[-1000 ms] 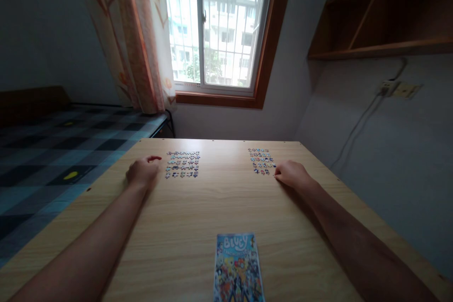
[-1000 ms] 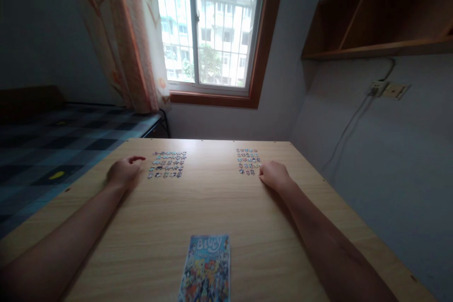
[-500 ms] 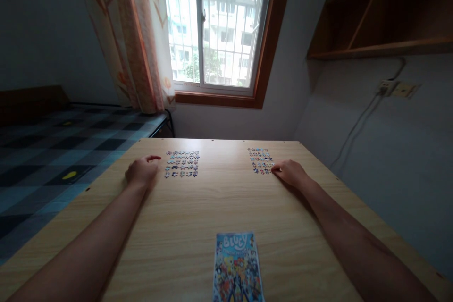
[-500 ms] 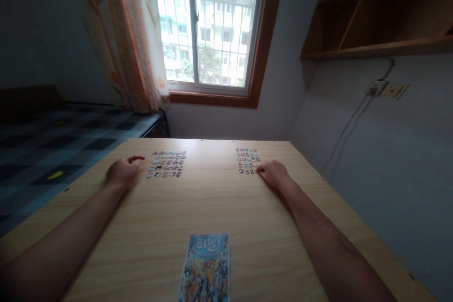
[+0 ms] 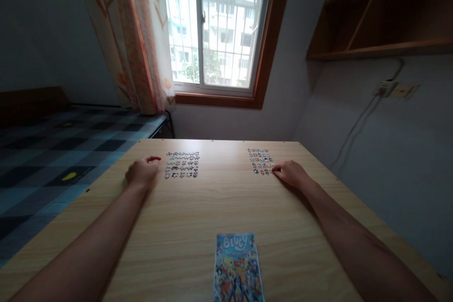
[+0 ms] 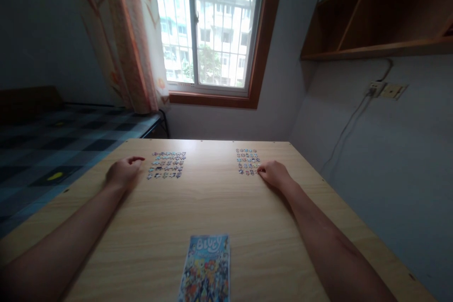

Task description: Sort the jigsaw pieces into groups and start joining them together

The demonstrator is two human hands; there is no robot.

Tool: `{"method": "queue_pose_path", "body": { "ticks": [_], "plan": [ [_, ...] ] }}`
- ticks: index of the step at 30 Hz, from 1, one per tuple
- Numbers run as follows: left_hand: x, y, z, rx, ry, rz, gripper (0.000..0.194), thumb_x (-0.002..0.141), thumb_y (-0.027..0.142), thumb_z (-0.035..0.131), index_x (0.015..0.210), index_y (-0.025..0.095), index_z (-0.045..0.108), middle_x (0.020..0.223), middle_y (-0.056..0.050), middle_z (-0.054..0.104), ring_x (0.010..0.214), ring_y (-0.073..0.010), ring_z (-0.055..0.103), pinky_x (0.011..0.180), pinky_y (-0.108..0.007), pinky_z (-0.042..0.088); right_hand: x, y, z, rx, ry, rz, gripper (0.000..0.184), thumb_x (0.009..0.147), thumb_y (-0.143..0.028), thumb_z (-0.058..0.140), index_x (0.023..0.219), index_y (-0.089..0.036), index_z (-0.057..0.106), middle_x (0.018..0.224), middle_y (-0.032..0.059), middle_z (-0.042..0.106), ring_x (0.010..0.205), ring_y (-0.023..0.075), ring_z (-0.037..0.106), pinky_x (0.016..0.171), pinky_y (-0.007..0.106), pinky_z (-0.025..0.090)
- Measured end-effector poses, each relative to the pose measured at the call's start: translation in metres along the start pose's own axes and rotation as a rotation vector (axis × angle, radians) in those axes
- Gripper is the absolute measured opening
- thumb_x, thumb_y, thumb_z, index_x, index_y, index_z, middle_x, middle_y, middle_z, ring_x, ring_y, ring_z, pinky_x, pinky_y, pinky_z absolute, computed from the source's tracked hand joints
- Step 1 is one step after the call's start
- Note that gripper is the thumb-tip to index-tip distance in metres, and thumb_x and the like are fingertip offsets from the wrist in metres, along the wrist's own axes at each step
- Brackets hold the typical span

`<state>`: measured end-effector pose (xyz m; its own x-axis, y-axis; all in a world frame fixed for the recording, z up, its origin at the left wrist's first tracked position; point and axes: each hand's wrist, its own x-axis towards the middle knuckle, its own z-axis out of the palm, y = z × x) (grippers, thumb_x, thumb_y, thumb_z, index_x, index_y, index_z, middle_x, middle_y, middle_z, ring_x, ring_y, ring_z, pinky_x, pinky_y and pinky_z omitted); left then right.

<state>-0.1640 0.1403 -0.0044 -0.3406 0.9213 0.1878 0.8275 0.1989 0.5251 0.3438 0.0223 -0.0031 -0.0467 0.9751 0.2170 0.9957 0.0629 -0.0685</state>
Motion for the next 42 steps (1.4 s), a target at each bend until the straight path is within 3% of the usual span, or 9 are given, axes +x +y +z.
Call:
{"method": "queue_pose_path", "body": {
  "ticks": [4,9,16,30,42],
  "plan": [
    [-0.006,0.007,-0.005,-0.010,0.034,-0.037,0.037,0.079,0.038,0.053,0.106,0.027,0.075,0.079,-0.008,0.070,0.079,-0.0284,0.063,0.069,-0.036,0.045,0.000,0.016,0.006,0.013,0.146,0.148,0.029,0.090,-0.040,0.052,0.102,-0.030,0.077,0.103,0.0017,0.076,0.094,0.0209,0.067,0.077,0.028,0.047],
    [-0.008,0.010,-0.007,0.002,0.033,-0.041,0.037,0.079,0.037,0.053,0.107,0.027,0.076,0.079,-0.008,0.070,0.077,-0.0284,0.063,0.069,-0.036,0.044,0.000,0.043,0.026,0.030,0.234,0.305,0.038,0.093,-0.029,0.044,0.118,-0.019,0.071,0.116,0.0091,0.072,0.104,0.0214,0.064,0.092,0.029,0.046],
    [-0.007,0.008,-0.006,0.010,0.028,-0.046,0.038,0.079,0.037,0.053,0.107,0.027,0.075,0.083,-0.009,0.072,0.081,-0.0292,0.064,0.070,-0.036,0.044,0.007,0.056,0.046,0.022,0.163,0.436,0.048,0.090,-0.034,0.049,0.134,-0.020,0.061,0.133,0.0117,0.063,0.119,0.0281,0.058,0.101,0.037,0.043],
    [0.001,-0.001,0.006,-0.079,0.175,-0.051,0.031,0.082,0.029,0.056,0.106,0.021,0.074,0.110,-0.011,0.073,0.101,-0.0298,0.065,0.085,-0.036,0.049,0.005,0.050,0.061,-0.039,-0.056,0.594,0.061,0.099,-0.047,0.022,0.153,-0.022,0.036,0.160,0.0093,0.033,0.146,0.0283,0.029,0.118,0.051,0.020],
    [-0.005,0.001,0.010,0.076,0.176,0.009,0.031,0.084,0.025,0.051,0.104,0.017,0.073,0.108,-0.016,0.071,0.103,-0.0316,0.063,0.086,-0.038,0.048,-0.005,0.046,0.059,-0.045,-0.095,0.614,0.063,0.098,-0.053,0.019,0.154,-0.027,0.034,0.161,0.0079,0.031,0.147,0.0306,0.027,0.117,0.055,0.018]
  ]
}}
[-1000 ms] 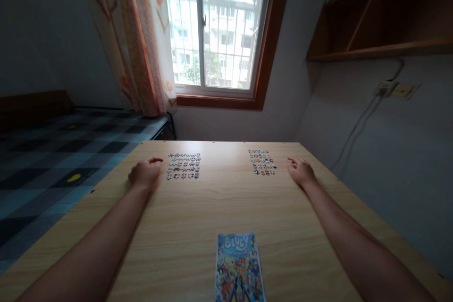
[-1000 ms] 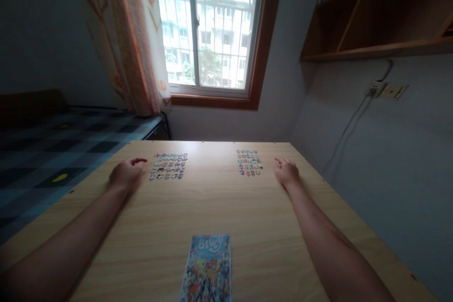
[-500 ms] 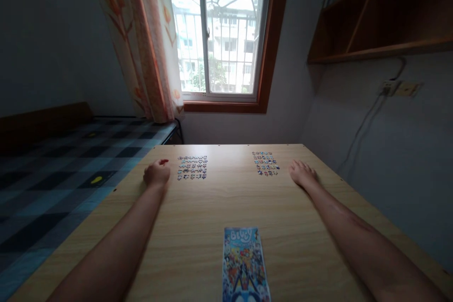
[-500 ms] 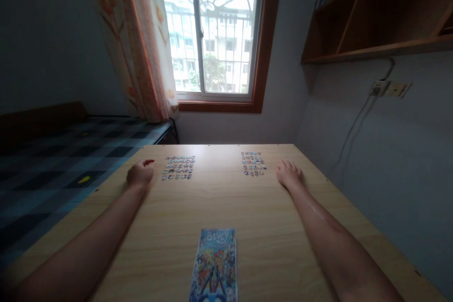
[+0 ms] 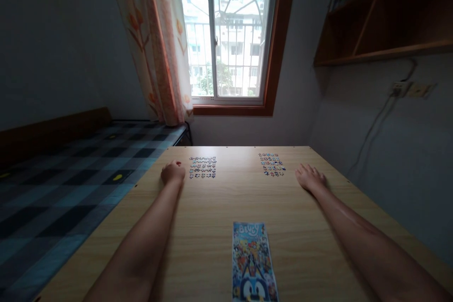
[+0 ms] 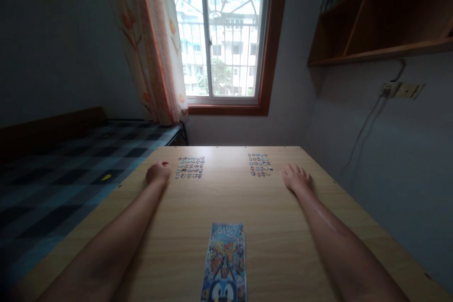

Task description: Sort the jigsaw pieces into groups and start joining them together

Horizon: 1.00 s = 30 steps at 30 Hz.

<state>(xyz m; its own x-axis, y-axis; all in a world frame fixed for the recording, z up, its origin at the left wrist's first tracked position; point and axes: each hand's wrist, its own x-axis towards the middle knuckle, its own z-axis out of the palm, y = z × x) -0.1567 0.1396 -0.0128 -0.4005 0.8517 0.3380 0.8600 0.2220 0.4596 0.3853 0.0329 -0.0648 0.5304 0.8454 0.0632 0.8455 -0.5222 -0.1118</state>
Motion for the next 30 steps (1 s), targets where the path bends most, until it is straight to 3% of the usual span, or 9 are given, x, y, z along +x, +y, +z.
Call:
{"method": "queue_pose_path", "body": {
  "ticks": [17,30],
  "plan": [
    [-0.0045,0.0047,0.0010,0.135,-0.002,0.034,0.034,0.088,0.024,0.044,0.104,0.015,0.073,0.112,-0.018,0.068,0.107,-0.0336,0.058,0.089,-0.041,0.045,-0.0016,0.0049,0.0027,0.011,0.032,-0.015,0.064,0.097,-0.055,0.020,0.151,-0.027,0.039,0.159,0.0077,0.035,0.144,0.0308,0.031,0.116,0.054,0.022],
    [-0.0012,-0.0007,-0.0002,0.039,-0.001,-0.017,0.041,0.092,0.027,0.037,0.103,0.015,0.074,0.112,-0.018,0.070,0.107,-0.0316,0.061,0.091,-0.039,0.044,-0.0008,0.0070,0.0085,0.021,0.053,-0.021,0.064,0.096,-0.055,0.021,0.151,-0.027,0.040,0.159,0.0080,0.036,0.144,0.0309,0.031,0.116,0.055,0.021]
  ]
}}
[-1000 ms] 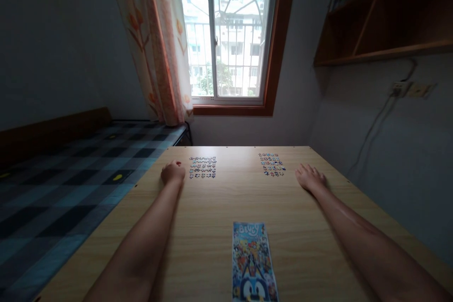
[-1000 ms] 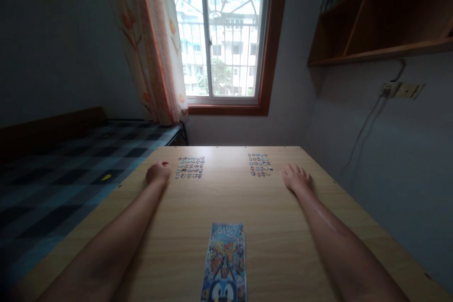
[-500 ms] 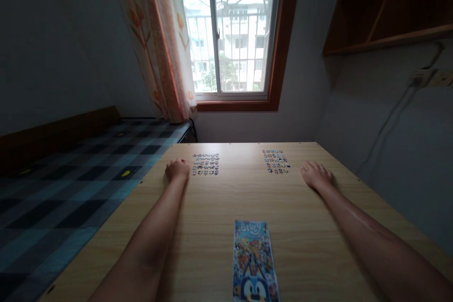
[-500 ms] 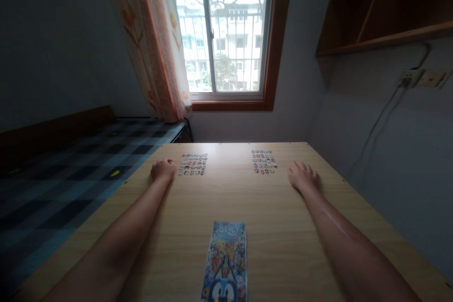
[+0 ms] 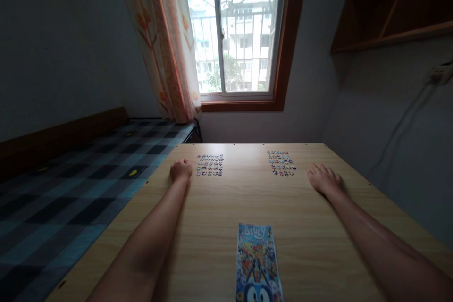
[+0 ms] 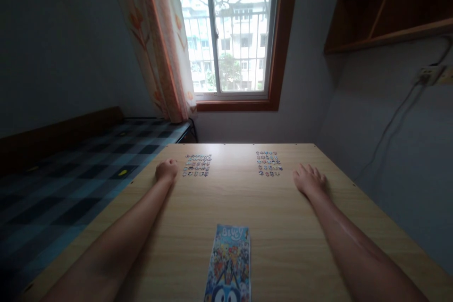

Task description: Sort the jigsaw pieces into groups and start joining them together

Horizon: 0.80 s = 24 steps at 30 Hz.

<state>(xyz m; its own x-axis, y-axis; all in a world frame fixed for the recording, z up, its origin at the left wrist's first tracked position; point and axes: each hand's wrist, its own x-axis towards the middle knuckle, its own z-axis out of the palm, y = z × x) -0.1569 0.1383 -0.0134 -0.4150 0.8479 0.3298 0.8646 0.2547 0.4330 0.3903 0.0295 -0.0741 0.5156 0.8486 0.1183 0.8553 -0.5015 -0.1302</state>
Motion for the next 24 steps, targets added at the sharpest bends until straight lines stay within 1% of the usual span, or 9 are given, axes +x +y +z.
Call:
{"method": "queue_pose_path", "body": {
  "ticks": [4,7,12,15,18,24],
  "plan": [
    [0.002,-0.005,-0.002,-0.069,-0.015,-0.023,0.042,0.093,0.026,0.034,0.104,0.019,0.074,0.112,-0.012,0.072,0.103,-0.0275,0.064,0.085,-0.034,0.047,0.000,0.000,0.002,0.000,0.001,0.003,0.064,0.096,-0.055,0.020,0.151,-0.028,0.041,0.159,0.0078,0.035,0.144,0.0313,0.031,0.116,0.055,0.021],
    [0.003,-0.007,-0.002,-0.092,-0.019,-0.035,0.041,0.093,0.025,0.034,0.104,0.020,0.074,0.112,-0.010,0.073,0.102,-0.0267,0.065,0.082,-0.032,0.047,-0.001,0.001,0.004,0.003,0.002,0.006,0.064,0.097,-0.054,0.019,0.151,-0.028,0.040,0.159,0.0085,0.035,0.144,0.0316,0.031,0.116,0.056,0.020],
    [0.000,-0.007,-0.002,-0.068,-0.036,-0.032,0.039,0.093,0.029,0.039,0.102,0.020,0.075,0.107,-0.013,0.074,0.099,-0.0290,0.065,0.081,-0.034,0.047,-0.008,0.001,0.005,-0.011,-0.006,0.009,0.063,0.097,-0.053,0.019,0.152,-0.027,0.039,0.158,0.0100,0.035,0.144,0.0325,0.030,0.114,0.059,0.021],
    [-0.003,-0.006,-0.003,-0.040,-0.041,-0.017,0.037,0.091,0.033,0.042,0.099,0.019,0.076,0.107,-0.015,0.073,0.099,-0.0307,0.064,0.082,-0.036,0.046,-0.013,-0.001,0.003,-0.039,-0.019,0.008,0.063,0.097,-0.051,0.020,0.152,-0.027,0.039,0.158,0.0095,0.035,0.144,0.0313,0.030,0.114,0.057,0.022],
    [-0.006,-0.004,-0.007,-0.018,-0.040,0.003,0.036,0.091,0.031,0.043,0.098,0.019,0.076,0.107,-0.016,0.073,0.100,-0.0302,0.064,0.084,-0.036,0.045,-0.015,-0.003,0.002,-0.059,-0.032,0.007,0.062,0.097,-0.051,0.020,0.152,-0.026,0.038,0.159,0.0089,0.034,0.145,0.0305,0.030,0.114,0.055,0.022],
    [-0.009,-0.002,-0.011,0.021,-0.032,0.037,0.034,0.090,0.030,0.045,0.098,0.017,0.076,0.108,-0.015,0.072,0.101,-0.0297,0.063,0.088,-0.036,0.044,-0.017,-0.005,0.005,-0.061,-0.026,-0.004,0.063,0.097,-0.050,0.019,0.153,-0.026,0.037,0.159,0.0095,0.035,0.145,0.0324,0.030,0.114,0.057,0.021]
  ]
}}
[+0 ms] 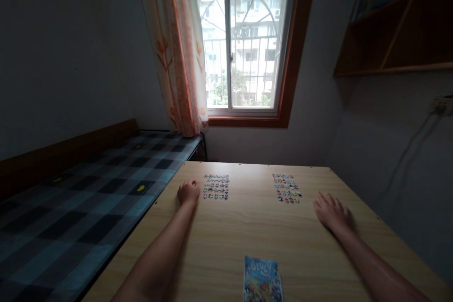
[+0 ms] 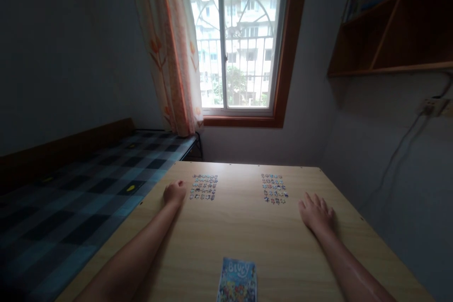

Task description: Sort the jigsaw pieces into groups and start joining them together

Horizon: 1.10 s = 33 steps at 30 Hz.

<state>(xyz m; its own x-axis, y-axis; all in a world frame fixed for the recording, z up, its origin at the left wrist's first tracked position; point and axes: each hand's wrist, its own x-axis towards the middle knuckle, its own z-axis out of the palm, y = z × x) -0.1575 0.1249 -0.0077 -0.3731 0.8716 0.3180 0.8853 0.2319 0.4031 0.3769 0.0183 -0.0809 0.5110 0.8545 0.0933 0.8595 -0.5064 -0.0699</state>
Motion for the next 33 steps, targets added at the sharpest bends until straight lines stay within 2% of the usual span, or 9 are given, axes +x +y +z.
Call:
{"method": "queue_pose_path", "body": {
  "ticks": [9,26,33],
  "plan": [
    [-0.0009,-0.0022,0.0029,0.021,0.006,0.030,0.033,0.090,0.028,0.045,0.100,0.016,0.075,0.111,-0.015,0.071,0.104,-0.0292,0.060,0.092,-0.037,0.042,-0.0019,0.0008,-0.0011,0.001,0.016,-0.002,0.061,0.096,-0.050,0.024,0.150,-0.027,0.042,0.157,0.0081,0.038,0.144,0.0314,0.032,0.113,0.054,0.023],
    [-0.0024,-0.0043,0.0048,0.008,-0.031,0.076,0.027,0.086,0.017,0.048,0.097,0.020,0.073,0.110,-0.009,0.072,0.106,-0.0247,0.060,0.097,-0.033,0.038,-0.0062,0.0045,-0.0055,0.029,0.020,0.001,0.060,0.097,-0.050,0.026,0.149,-0.027,0.043,0.157,0.0080,0.038,0.143,0.0309,0.033,0.113,0.054,0.024],
    [-0.0039,-0.0030,0.0053,0.007,-0.038,0.112,0.032,0.083,0.011,0.046,0.100,0.018,0.073,0.109,-0.011,0.071,0.106,-0.0248,0.059,0.097,-0.033,0.040,-0.0083,0.0061,-0.0065,0.029,0.016,-0.012,0.060,0.096,-0.049,0.027,0.149,-0.026,0.044,0.157,0.0079,0.038,0.143,0.0306,0.032,0.115,0.053,0.022]
  ]
}}
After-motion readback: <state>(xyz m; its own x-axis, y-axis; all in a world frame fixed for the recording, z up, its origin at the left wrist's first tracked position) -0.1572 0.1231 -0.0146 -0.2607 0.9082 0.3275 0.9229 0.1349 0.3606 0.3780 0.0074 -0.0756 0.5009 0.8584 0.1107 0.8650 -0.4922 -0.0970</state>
